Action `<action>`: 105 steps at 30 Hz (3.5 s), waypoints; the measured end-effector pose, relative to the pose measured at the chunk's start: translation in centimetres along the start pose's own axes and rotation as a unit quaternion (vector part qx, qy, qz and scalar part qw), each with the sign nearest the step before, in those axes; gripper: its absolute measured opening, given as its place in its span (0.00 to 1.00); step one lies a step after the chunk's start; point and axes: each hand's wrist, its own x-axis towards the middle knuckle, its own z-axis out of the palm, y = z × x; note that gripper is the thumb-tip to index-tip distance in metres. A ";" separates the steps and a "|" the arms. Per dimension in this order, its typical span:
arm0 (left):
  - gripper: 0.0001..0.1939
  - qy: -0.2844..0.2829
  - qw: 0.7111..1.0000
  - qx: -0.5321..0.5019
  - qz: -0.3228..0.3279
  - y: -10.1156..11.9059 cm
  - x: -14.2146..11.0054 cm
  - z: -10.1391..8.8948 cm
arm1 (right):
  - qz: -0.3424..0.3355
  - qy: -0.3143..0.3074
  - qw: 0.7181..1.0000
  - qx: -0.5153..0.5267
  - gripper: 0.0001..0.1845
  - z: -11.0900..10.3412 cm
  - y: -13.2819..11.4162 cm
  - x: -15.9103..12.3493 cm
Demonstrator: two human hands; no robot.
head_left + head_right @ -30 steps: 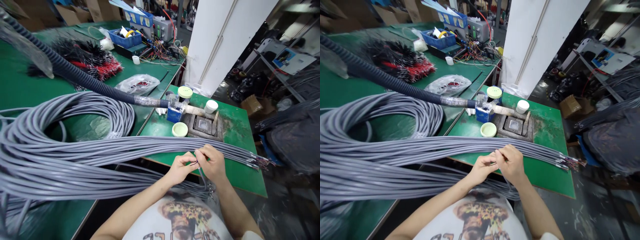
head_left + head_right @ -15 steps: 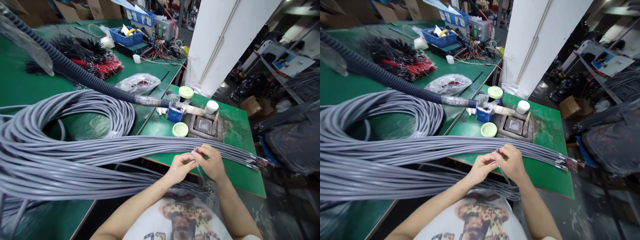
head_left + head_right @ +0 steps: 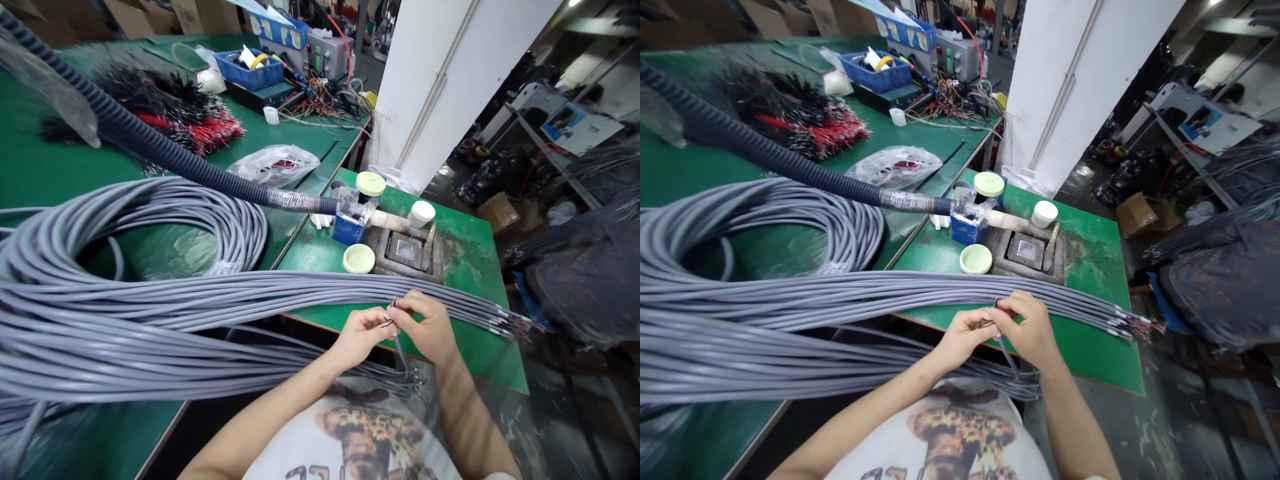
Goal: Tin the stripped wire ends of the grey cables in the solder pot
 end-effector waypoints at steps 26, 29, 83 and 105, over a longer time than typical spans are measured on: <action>0.13 0.054 0.975 -0.203 -0.070 1.0 1.0 -0.8 | -0.289 -0.023 0.946 -0.144 0.23 1.1 3.6 -2.4; 0.14 0.065 0.985 -0.151 -0.045 1.6 0.7 -0.8 | -0.311 -0.003 0.942 -0.129 0.23 1.3 3.8 -1.3; 0.14 -0.039 0.808 0.586 0.050 3.5 0.0 -4.4 | -0.051 0.203 0.968 -0.142 0.13 -3.6 7.0 11.9; 0.14 -0.021 0.819 0.571 0.046 3.3 -0.1 -4.3 | 0.046 0.188 0.963 -0.189 0.17 -4.1 13.7 13.1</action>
